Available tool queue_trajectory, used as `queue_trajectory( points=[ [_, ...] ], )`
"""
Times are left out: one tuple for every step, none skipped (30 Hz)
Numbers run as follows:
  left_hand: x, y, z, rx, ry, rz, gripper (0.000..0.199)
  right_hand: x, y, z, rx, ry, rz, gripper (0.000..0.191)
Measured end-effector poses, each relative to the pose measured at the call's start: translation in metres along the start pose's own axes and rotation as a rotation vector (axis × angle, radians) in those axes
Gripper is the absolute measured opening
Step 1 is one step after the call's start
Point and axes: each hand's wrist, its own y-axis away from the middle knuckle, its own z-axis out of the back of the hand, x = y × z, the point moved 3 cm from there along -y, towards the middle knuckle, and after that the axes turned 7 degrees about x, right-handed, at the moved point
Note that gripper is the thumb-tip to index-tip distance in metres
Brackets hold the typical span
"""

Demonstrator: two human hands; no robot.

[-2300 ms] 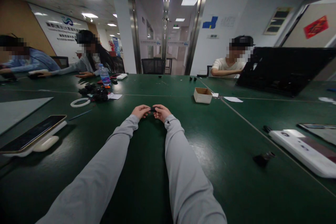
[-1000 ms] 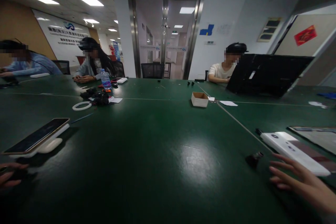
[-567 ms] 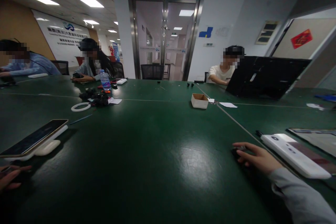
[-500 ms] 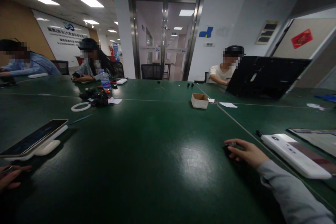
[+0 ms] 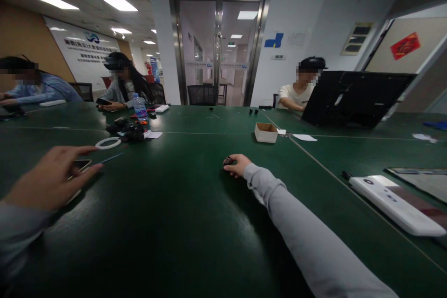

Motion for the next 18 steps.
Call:
queue_trajectory(
  points=[
    [-0.032, -0.019, -0.009, 0.065, 0.032, -0.122, 0.044, 0.008, -0.010, -0.007, -0.011, -0.018, 0.010, 0.029],
    [-0.062, -0.037, -0.022, 0.141, 0.099, -0.240, 0.042, 0.015, -0.020, -0.014, -0.018, -0.045, 0.020, 0.029],
    [-0.087, -0.053, -0.039, 0.206, 0.174, -0.320, 0.042, 0.023, -0.030, -0.021, -0.021, -0.079, 0.032, 0.030],
    [-0.107, -0.068, -0.058, 0.245, 0.252, -0.364, 0.043, 0.029, -0.039, -0.028, -0.029, -0.118, 0.045, 0.031],
    [-0.124, -0.082, -0.079, 0.288, 0.334, -0.415, 0.046, 0.035, -0.049, -0.036, -0.033, -0.158, 0.053, 0.033],
    [-0.136, -0.095, -0.100, 0.306, 0.413, -0.437, 0.048, 0.040, -0.058, -0.042, -0.037, -0.195, 0.060, 0.035],
    [-0.146, -0.108, -0.120, 0.293, 0.481, -0.424, 0.047, 0.044, -0.066, -0.048, -0.043, -0.225, 0.068, 0.036],
    [-0.152, -0.119, -0.139, 0.260, 0.538, -0.406, 0.045, 0.047, -0.074, -0.053, -0.051, -0.243, 0.078, 0.037],
    [-0.158, -0.127, -0.156, 0.234, 0.584, -0.387, 0.041, 0.049, -0.081, -0.056, -0.067, -0.251, 0.093, 0.036],
    [-0.162, -0.134, -0.171, 0.216, 0.624, -0.372, 0.036, 0.050, -0.086, -0.059, -0.083, -0.252, 0.108, 0.035],
    [-0.164, -0.140, -0.184, 0.201, 0.663, -0.352, 0.030, 0.051, -0.091, -0.061, -0.098, -0.252, 0.120, 0.032],
    [-0.165, -0.143, -0.195, 0.180, 0.708, -0.312, 0.025, 0.050, -0.095, -0.063, -0.111, -0.256, 0.128, 0.029],
    [-0.164, -0.145, -0.205, 0.157, 0.766, -0.242, 0.021, 0.049, -0.097, -0.066, -0.122, -0.270, 0.128, 0.026],
    [-0.161, -0.146, -0.214, 0.131, 0.837, -0.150, 0.020, 0.048, -0.099, -0.068, -0.136, -0.296, 0.120, 0.022],
    [-0.157, -0.146, -0.223, 0.104, 0.915, -0.047, 0.021, 0.046, -0.099, -0.071, -0.157, -0.333, 0.111, 0.019],
    [-0.153, -0.146, -0.230, 0.082, 0.991, 0.045, 0.023, 0.044, -0.099, -0.074, -0.187, -0.373, 0.103, 0.016],
    [-0.149, -0.145, -0.236, 0.069, 1.054, 0.113, 0.026, 0.043, -0.099, -0.077, -0.221, -0.414, 0.099, 0.014],
    [-0.146, -0.144, -0.240, 0.064, 1.102, 0.144, 0.027, 0.041, -0.098, -0.079, -0.249, -0.450, 0.100, 0.013]
  ],
)
